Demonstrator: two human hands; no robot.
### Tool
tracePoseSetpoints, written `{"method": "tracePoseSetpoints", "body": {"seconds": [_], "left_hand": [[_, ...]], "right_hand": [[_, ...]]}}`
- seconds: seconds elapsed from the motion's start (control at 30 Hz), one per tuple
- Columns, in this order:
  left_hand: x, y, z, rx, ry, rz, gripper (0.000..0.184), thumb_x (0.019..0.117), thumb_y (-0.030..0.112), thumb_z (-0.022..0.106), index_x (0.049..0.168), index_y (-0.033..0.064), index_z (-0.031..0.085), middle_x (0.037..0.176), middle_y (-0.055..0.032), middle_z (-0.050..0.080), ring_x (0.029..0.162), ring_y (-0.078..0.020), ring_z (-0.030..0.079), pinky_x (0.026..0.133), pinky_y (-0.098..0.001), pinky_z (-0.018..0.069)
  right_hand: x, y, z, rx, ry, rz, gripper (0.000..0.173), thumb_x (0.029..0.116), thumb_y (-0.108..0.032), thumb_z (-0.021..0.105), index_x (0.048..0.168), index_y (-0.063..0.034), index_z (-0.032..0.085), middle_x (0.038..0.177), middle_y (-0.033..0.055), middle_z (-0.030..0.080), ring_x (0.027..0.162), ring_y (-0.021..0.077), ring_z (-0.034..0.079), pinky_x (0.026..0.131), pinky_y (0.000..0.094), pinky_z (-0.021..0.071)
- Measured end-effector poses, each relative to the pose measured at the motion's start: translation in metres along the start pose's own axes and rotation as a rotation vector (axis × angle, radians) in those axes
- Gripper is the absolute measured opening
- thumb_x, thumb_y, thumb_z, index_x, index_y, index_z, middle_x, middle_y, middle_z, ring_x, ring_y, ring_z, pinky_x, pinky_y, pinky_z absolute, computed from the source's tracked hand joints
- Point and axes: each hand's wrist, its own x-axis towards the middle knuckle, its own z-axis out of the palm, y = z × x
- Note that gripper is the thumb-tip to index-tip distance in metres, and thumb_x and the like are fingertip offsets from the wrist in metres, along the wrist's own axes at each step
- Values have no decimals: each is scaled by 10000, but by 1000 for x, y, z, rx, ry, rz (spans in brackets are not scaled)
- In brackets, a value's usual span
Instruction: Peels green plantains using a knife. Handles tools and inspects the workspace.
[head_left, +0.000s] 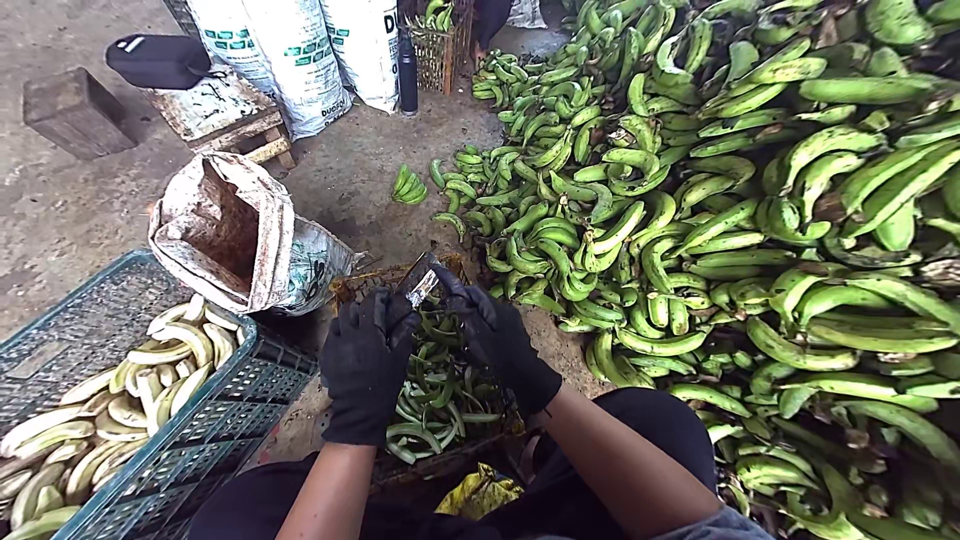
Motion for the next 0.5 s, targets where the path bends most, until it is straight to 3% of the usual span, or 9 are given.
{"method": "tracePoseSetpoints", "body": {"seconds": [0.13,0.2,0.27,0.3,0.37,0.4,0.43,0.5], "left_hand": [[1,2,0,4,18,7,550,916,422,716,1361,107,643,1222,-252,664,1086,-482,642,872,-635,510],[2,1,0,-9,-6,-3,564,913,429,722,1365,103,637,1240,-255,656,1100,-483,637,882,-639,505],[4,-1,-2,-121,-116,-74,576,930,434,716,1396,112,613,1272,-212,655,1130,-421,643,924,-616,507],[6,-3,-4,-251,-197,-135,555,949,431,700,1401,126,598,1241,-155,668,1100,-334,659,925,-563,528],[10,-7,-6,-670,-331,-262,380,1022,357,615,1325,128,614,971,-42,688,812,-148,652,740,-368,554],[10,-9,-6,-913,-406,-314,340,1084,332,504,1291,89,620,872,-39,683,692,-120,634,646,-294,554],[10,-10,-7,-1124,-498,-350,405,1117,352,388,1270,54,616,820,-54,672,627,-127,623,598,-280,560],[10,-13,-12,-1344,-670,-361,490,1119,413,342,1277,28,600,809,-87,678,602,-165,635,605,-320,590]], "right_hand": [[-7,-4,7,9,-107,-23,376,1062,-330,447,1177,-62,684,837,66,653,702,160,610,674,383,526],[-5,-3,5,16,-104,1,376,1068,-341,451,1166,-65,687,805,55,638,680,144,596,658,369,520],[1,1,-5,16,-40,52,352,1069,-314,455,1183,-62,673,785,73,633,674,173,604,654,405,528],[5,4,-10,34,6,69,354,1070,-310,453,1207,-65,668,777,79,638,661,182,611,642,414,539],[10,11,-20,117,64,105,332,1075,-339,459,1184,-91,650,744,48,614,624,159,603,606,378,543],[10,13,-24,177,60,103,317,1074,-321,471,1197,-90,650,755,41,625,621,148,612,599,352,556],[9,13,-27,236,35,97,309,1069,-316,480,1196,-95,653,760,30,633,613,133,614,588,327,559],[6,9,-28,335,-53,70,276,1061,-285,486,1146,-83,655,753,18,622,598,112,599,564,291,549]]}}
